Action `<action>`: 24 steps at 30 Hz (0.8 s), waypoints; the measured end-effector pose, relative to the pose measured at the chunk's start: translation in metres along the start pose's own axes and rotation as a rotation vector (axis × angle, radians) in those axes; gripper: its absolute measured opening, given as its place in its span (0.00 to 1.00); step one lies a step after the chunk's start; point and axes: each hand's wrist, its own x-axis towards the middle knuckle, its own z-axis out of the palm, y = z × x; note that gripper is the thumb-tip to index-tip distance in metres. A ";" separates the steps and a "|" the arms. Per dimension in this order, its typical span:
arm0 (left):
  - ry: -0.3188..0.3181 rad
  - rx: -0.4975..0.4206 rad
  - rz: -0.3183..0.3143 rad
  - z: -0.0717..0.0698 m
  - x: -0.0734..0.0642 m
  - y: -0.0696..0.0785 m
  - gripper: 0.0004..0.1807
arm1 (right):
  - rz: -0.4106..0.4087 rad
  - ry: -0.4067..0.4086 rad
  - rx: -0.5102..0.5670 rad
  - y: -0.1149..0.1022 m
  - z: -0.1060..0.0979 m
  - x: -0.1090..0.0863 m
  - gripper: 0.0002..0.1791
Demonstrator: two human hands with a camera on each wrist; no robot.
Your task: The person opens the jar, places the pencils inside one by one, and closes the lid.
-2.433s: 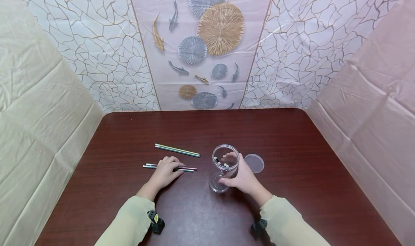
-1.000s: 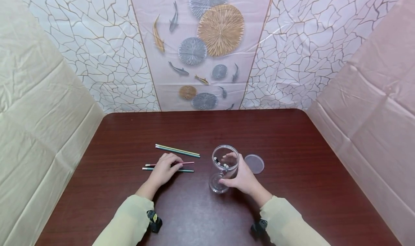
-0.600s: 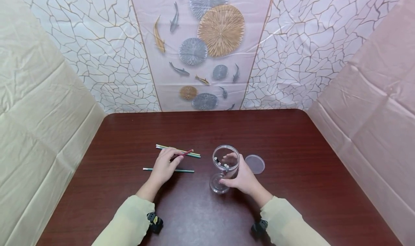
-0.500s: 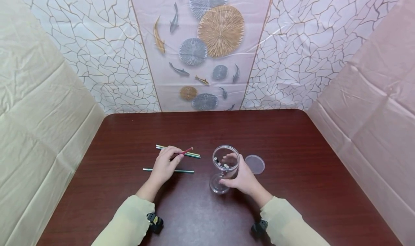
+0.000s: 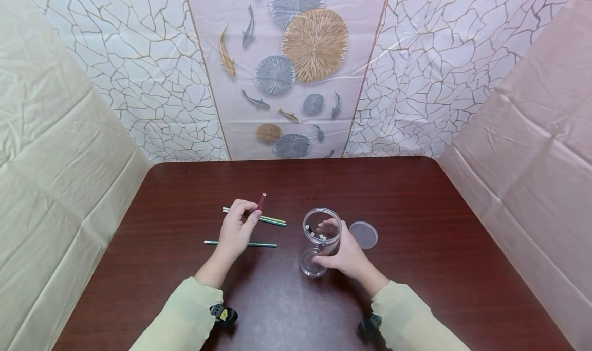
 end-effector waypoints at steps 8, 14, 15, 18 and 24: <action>0.021 -0.056 -0.065 -0.001 0.002 0.011 0.04 | -0.055 0.017 0.029 0.019 0.002 0.002 0.44; 0.065 -0.088 -0.150 -0.001 0.004 0.020 0.06 | -0.048 0.011 0.047 0.019 0.002 0.001 0.43; 0.074 -0.099 -0.164 -0.001 0.004 0.022 0.06 | -0.038 0.010 0.047 0.018 0.002 0.001 0.44; 0.105 -0.161 -0.200 -0.001 0.006 0.027 0.06 | -0.021 0.007 0.051 0.013 0.002 0.001 0.44; 0.179 -0.265 -0.235 -0.001 0.009 0.037 0.05 | -0.037 -0.005 0.038 -0.013 -0.001 -0.001 0.42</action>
